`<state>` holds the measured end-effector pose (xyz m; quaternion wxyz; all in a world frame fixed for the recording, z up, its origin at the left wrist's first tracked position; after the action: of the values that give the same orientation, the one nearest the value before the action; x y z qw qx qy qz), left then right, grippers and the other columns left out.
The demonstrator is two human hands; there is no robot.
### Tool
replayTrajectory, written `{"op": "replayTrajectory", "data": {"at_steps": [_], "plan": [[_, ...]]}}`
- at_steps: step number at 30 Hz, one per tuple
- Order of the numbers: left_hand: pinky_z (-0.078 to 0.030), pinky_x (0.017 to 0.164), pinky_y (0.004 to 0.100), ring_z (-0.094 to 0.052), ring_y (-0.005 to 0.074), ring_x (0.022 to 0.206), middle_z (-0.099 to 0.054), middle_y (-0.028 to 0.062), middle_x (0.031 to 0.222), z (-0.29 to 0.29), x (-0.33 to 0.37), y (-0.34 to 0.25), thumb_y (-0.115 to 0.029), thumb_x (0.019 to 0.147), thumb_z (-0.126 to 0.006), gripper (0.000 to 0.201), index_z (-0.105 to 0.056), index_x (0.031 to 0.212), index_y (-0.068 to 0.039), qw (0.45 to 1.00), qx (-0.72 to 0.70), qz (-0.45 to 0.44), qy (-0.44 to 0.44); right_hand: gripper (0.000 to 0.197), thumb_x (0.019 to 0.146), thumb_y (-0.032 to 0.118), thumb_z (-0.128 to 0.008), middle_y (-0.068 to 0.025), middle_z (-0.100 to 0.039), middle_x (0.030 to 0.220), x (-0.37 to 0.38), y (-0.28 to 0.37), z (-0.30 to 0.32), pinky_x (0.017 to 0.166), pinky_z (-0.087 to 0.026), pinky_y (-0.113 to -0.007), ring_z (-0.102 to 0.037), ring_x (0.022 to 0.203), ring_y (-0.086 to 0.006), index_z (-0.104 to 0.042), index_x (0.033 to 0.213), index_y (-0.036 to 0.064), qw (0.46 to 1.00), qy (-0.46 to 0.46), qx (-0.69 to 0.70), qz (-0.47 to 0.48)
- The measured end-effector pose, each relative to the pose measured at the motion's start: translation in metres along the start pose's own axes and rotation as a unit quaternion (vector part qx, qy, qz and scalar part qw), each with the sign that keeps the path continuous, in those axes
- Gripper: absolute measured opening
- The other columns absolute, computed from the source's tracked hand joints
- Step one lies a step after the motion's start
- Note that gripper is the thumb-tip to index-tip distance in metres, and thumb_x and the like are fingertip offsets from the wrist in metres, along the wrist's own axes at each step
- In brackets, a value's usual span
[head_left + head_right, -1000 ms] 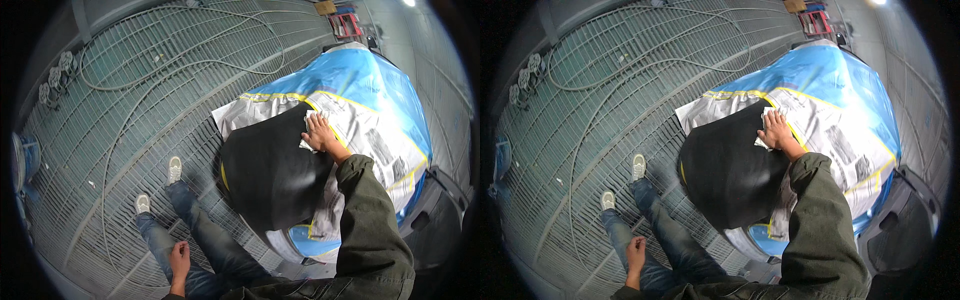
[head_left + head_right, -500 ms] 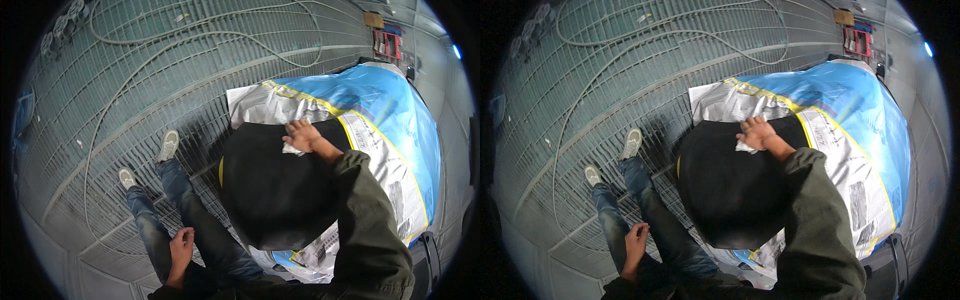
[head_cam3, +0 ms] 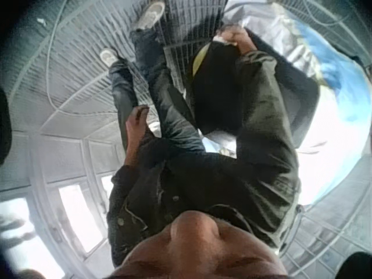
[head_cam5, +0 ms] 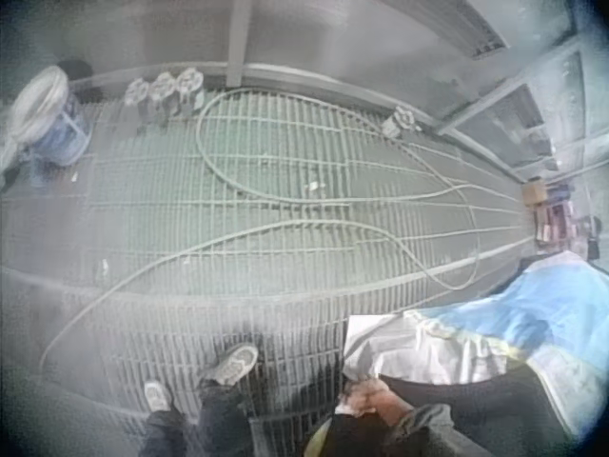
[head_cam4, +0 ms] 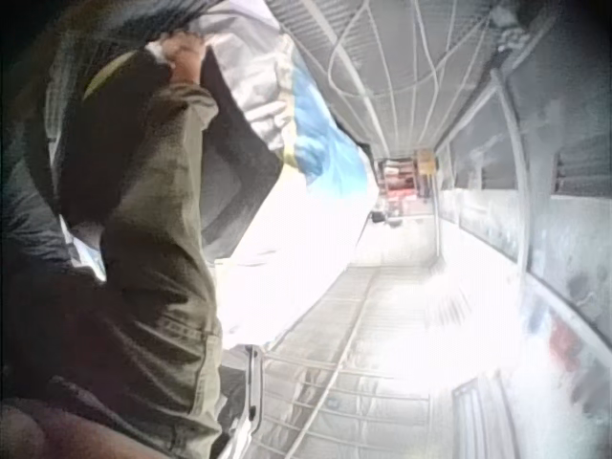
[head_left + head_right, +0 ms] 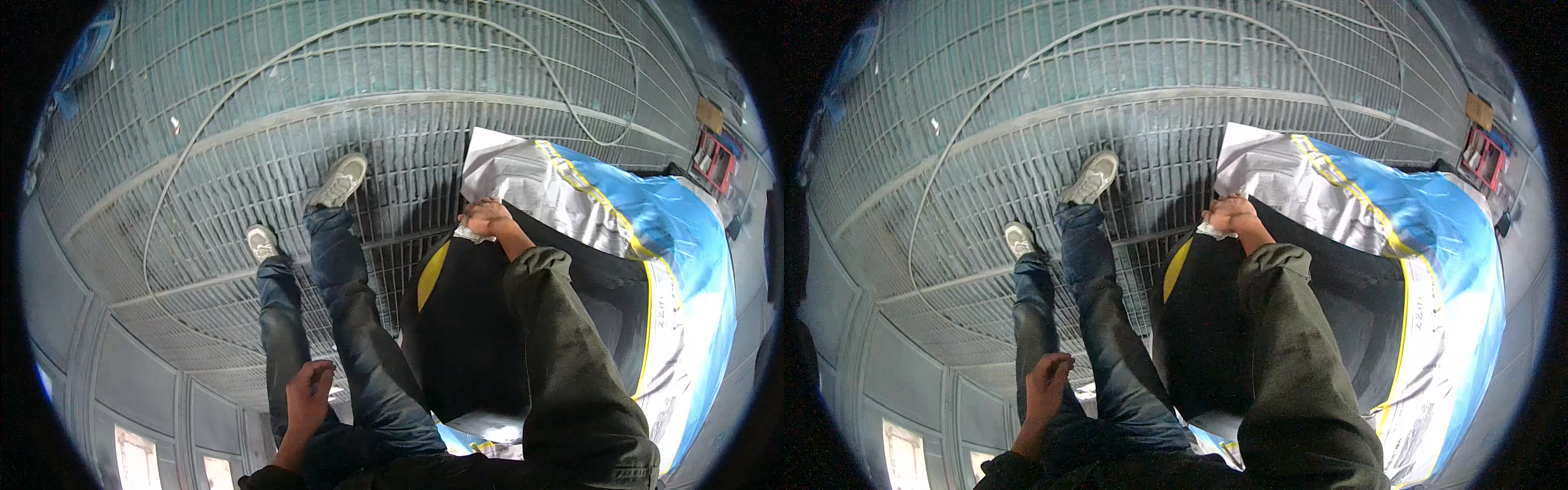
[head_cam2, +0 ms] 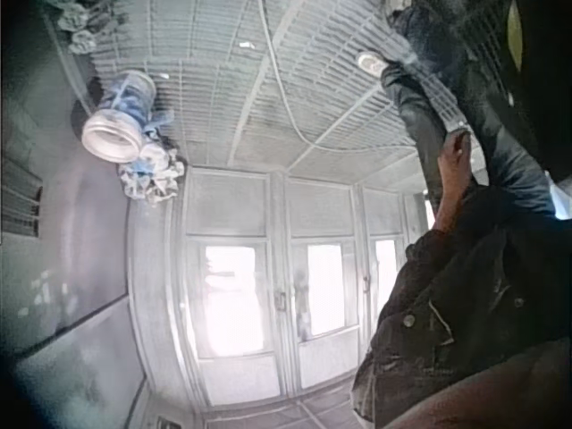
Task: The person wipes the surface of a black car bumper with a white cloth. The bumper is partially covered with newspaper and blue plastic sheeting. The person moves around the bumper, wiping different sections, then walks out of the spray booth into the garage area.
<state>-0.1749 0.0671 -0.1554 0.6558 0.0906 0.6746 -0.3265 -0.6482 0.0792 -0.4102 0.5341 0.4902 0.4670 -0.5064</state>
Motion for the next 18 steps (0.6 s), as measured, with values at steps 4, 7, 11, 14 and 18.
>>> {"op": "replayTrajectory", "data": {"at_steps": [4,7,11,14,18], "plan": [[-0.053,0.082,0.0297,-0.071,0.0159,0.092,-0.074,0.0108,0.099,0.002,0.006,0.008,-0.008,0.097,-0.063,0.014,-0.068,0.107,0.000,0.997,-0.052,0.061,0.014,0.040,0.100,0.033,-0.039,-0.0074,-0.068,0.125,0.009,0.058,-0.006,0.099,-0.050,-0.048,-0.063,0.118,-0.0299,-0.069,0.118,0.0144,0.987,0.064,-0.052,0.136],[-0.053,0.083,0.0288,-0.070,0.0146,0.092,-0.074,0.0097,0.098,0.002,0.005,0.029,-0.008,0.098,-0.061,0.015,-0.068,0.108,0.000,0.993,-0.108,0.046,0.000,0.039,0.101,0.035,-0.038,-0.0073,-0.069,0.122,0.000,0.092,0.009,0.100,-0.050,-0.044,-0.062,0.118,-0.0303,-0.070,0.116,0.0168,0.990,0.076,-0.063,0.100],[-0.053,0.084,0.0293,-0.069,0.0152,0.092,-0.074,0.0103,0.100,0.004,0.000,0.044,-0.009,0.099,-0.061,0.016,-0.067,0.109,0.000,0.991,-0.124,0.055,-0.003,0.053,0.102,0.057,-0.034,-0.0053,-0.053,0.148,-0.005,0.058,0.023,0.116,-0.033,-0.047,-0.047,0.138,-0.0270,-0.062,0.131,0.0221,0.986,0.107,-0.113,0.053],[-0.053,0.084,0.0300,-0.070,0.0160,0.093,-0.074,0.0109,0.100,0.004,0.006,0.054,-0.010,0.099,-0.062,0.016,-0.067,0.110,0.001,0.986,-0.158,0.045,0.018,0.057,0.102,0.056,-0.034,-0.0087,-0.046,0.153,0.006,0.002,-0.018,0.118,-0.025,-0.051,-0.040,0.142,-0.0327,-0.054,0.143,0.0213,0.989,0.023,-0.120,-0.085],[-0.054,0.085,0.0300,-0.071,0.0163,0.095,-0.074,0.0113,0.099,0.007,0.001,0.078,-0.011,0.099,-0.062,0.018,-0.067,0.110,0.001,0.987,-0.149,0.050,0.021,0.057,0.103,0.050,-0.035,-0.0100,-0.057,0.142,0.009,0.090,-0.009,0.113,-0.031,-0.049,-0.051,0.132,-0.0310,-0.060,0.137,0.0117,0.985,0.068,-0.142,-0.065]]}}
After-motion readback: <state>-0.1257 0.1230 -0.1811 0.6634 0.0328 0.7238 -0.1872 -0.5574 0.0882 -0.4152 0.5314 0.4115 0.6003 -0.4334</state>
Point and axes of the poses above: each hand's wrist, its own x-axis towards the middle knuckle, its own z-axis out of the back of the hand, y = z × x, the point moved 3 cm from there along x, towards the middle knuckle
